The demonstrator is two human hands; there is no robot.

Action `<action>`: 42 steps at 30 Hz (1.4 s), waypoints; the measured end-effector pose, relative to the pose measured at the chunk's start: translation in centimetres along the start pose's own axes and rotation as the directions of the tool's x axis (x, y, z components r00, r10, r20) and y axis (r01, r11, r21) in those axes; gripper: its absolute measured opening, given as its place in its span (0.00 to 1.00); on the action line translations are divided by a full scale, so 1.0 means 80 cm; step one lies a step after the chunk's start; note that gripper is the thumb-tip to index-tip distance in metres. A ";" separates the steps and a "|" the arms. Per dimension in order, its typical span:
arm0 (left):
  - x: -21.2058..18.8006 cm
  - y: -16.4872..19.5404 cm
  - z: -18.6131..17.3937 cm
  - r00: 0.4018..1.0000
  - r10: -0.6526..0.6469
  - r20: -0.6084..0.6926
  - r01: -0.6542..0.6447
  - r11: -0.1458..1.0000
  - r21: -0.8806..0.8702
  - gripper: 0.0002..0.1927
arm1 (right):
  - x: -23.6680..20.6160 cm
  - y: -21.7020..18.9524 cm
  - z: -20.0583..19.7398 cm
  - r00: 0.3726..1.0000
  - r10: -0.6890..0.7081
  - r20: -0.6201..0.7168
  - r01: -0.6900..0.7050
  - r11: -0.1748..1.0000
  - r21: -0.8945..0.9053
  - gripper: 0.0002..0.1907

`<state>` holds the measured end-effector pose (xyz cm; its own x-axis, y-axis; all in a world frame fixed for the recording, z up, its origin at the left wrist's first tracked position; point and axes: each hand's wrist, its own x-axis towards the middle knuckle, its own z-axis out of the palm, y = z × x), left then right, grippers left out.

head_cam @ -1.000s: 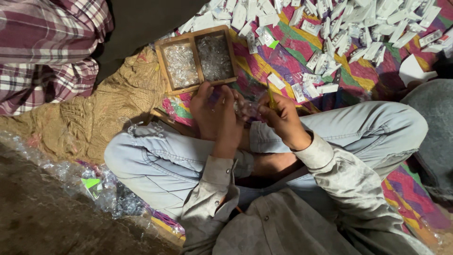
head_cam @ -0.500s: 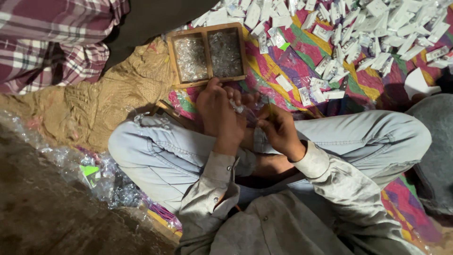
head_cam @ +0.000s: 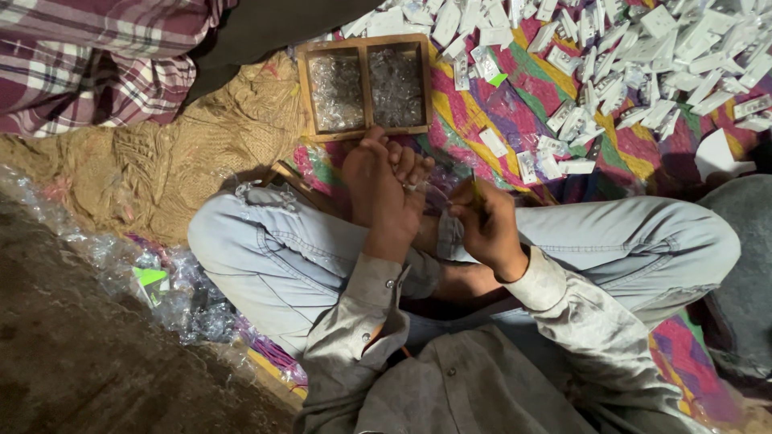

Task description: The person sits on a mat and repeatedly picks up small white packets, places them into clear plastic sleeves, and seals the sleeves using a yellow handheld heat-sealing tool. Sealed packets are set aside on the mat.

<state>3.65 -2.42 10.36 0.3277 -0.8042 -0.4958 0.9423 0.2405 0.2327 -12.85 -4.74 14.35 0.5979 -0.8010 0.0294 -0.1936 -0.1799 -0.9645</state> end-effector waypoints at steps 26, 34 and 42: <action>-0.001 0.040 0.000 0.972 0.180 -0.150 -0.182 0.983 -0.002 0.25 | -0.020 -0.025 -0.031 0.998 -0.060 0.003 0.060 0.998 0.005 0.05; -0.004 0.026 -0.004 0.990 0.107 0.096 -0.108 0.994 0.006 0.27 | -0.021 0.001 -0.030 0.984 0.173 0.039 -0.177 0.973 0.147 0.03; -0.008 0.025 0.003 0.977 0.084 0.197 -0.054 0.987 -0.152 0.29 | -0.004 -0.018 -0.043 0.901 0.234 -0.366 -0.212 0.972 0.099 0.02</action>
<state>5.33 -1.53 11.39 0.3856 -0.8725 -0.3001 0.9227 0.3635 0.1288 -15.45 -6.21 16.63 0.2090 -0.9725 -0.1029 -0.2375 0.0516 -0.9700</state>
